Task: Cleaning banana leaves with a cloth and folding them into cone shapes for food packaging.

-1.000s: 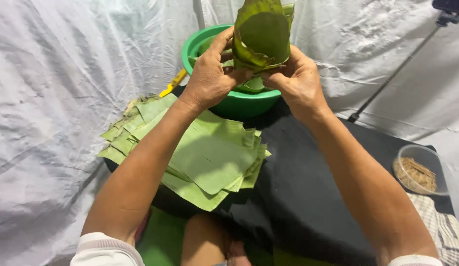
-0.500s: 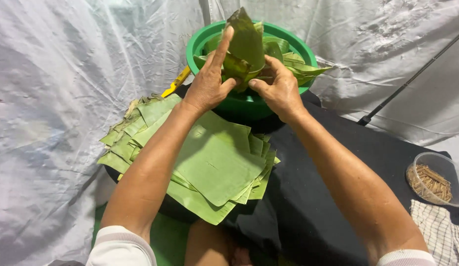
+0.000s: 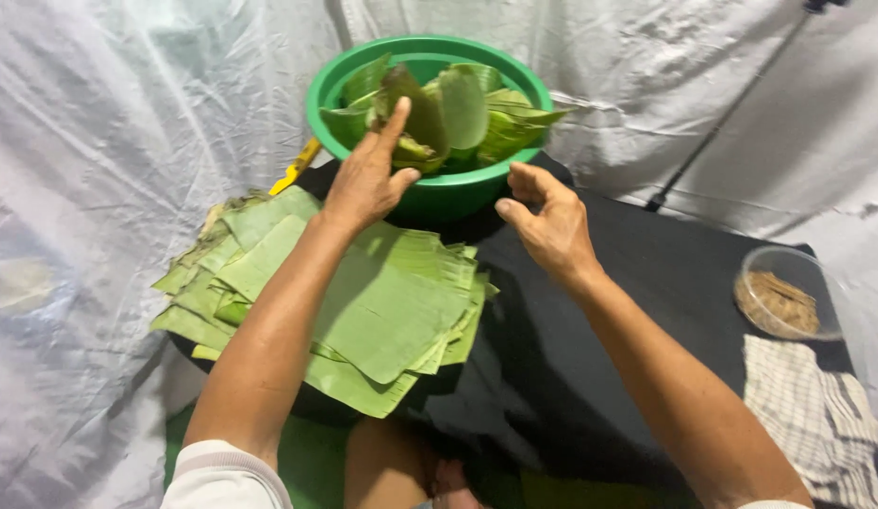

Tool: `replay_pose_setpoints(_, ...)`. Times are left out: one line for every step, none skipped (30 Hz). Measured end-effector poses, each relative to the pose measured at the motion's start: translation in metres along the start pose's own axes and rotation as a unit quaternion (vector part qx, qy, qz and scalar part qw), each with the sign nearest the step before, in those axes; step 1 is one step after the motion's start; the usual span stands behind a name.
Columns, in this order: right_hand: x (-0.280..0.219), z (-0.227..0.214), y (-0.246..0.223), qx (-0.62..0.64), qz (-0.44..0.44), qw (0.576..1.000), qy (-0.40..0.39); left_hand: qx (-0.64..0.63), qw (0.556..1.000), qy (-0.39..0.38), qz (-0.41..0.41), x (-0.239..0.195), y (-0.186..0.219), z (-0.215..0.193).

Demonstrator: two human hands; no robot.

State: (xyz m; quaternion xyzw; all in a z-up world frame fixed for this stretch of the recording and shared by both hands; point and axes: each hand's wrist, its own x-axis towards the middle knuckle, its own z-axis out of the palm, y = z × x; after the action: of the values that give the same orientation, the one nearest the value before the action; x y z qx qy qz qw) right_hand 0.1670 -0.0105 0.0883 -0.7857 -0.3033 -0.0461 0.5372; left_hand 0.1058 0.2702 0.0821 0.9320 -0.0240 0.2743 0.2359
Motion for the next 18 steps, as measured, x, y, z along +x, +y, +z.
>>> replay_pose_setpoints(-0.009, -0.011, 0.011, -0.001, 0.003, 1.000, 0.008, -0.002, 1.000, -0.004, 0.008, 0.001, 0.003, 0.003)
replay_pose_setpoints(-0.018, -0.021, 0.021, -0.007, 0.028, 1.000, 0.011, 0.035, 0.999, 0.009, -0.016, 0.002, 0.006, 0.006)
replay_pose_setpoints(-0.027, -0.030, 0.032, -0.012, 0.054, 0.998, 0.012, 0.072, 0.996, 0.024, -0.040, 0.001, 0.007, 0.008)
replay_pose_setpoints(-0.035, -0.039, 0.040, -0.013, 0.056, 0.998, 0.018, 0.071, 0.997, 0.021, -0.035, -0.001, 0.013, 0.011)
replay_pose_setpoints(-0.041, -0.046, 0.049, -0.001, 0.086, 0.996, 0.021, 0.038, 0.994, 0.041, -0.098, -0.002, 0.017, 0.013)
replay_pose_setpoints(-0.047, -0.053, 0.057, 0.011, 0.115, 0.993, 0.025, 0.004, 0.985, 0.061, -0.160, -0.003, 0.021, 0.015)
replay_pose_setpoints(-0.051, -0.055, 0.057, 0.011, 0.115, 0.993, 0.029, 0.003, 0.986, 0.059, -0.156, -0.005, 0.023, 0.019)
replay_pose_setpoints(-0.054, -0.057, 0.058, 0.045, 0.142, 0.988, 0.039, -0.020, 0.975, 0.079, -0.209, -0.006, 0.025, 0.022)
replay_pose_setpoints(-0.059, -0.059, 0.059, 0.078, 0.169, 0.981, 0.048, -0.044, 0.959, 0.097, -0.262, -0.009, 0.026, 0.027)
replay_pose_setpoints(-0.061, -0.062, 0.059, 0.077, 0.170, 0.981, 0.053, -0.046, 0.960, 0.094, -0.258, -0.010, 0.014, 0.039)
replay_pose_setpoints(-0.062, -0.064, 0.059, 0.100, 0.176, 0.978, 0.048, -0.080, 0.946, 0.119, -0.290, -0.010, 0.002, 0.049)
replay_pose_setpoints(-0.062, -0.065, 0.058, 0.122, 0.182, 0.975, 0.043, -0.114, 0.929, 0.142, -0.321, -0.011, -0.011, 0.059)
replay_pose_setpoints(-0.062, -0.066, 0.058, 0.122, 0.181, 0.975, 0.045, -0.114, 0.930, 0.142, -0.320, -0.010, -0.018, 0.067)
replay_pose_setpoints(-0.062, -0.066, 0.057, 0.129, 0.186, 0.973, 0.042, -0.178, 0.906, 0.171, -0.343, -0.010, -0.025, 0.075)
replay_pose_setpoints(-0.062, -0.066, 0.057, 0.136, 0.191, 0.971, 0.039, -0.241, 0.877, 0.199, -0.366, -0.010, -0.033, 0.084)
replay_pose_setpoints(-0.061, -0.066, 0.057, 0.136, 0.191, 0.971, 0.040, -0.240, 0.877, 0.198, -0.365, -0.008, -0.048, 0.096)
replay_pose_setpoints(-0.061, -0.065, 0.056, 0.141, 0.191, 0.971, 0.035, -0.302, 0.850, 0.219, -0.371, -0.007, -0.062, 0.109)
replay_pose_setpoints(-0.061, -0.064, 0.056, 0.146, 0.191, 0.970, 0.030, -0.363, 0.818, 0.239, -0.376, -0.005, -0.078, 0.122)
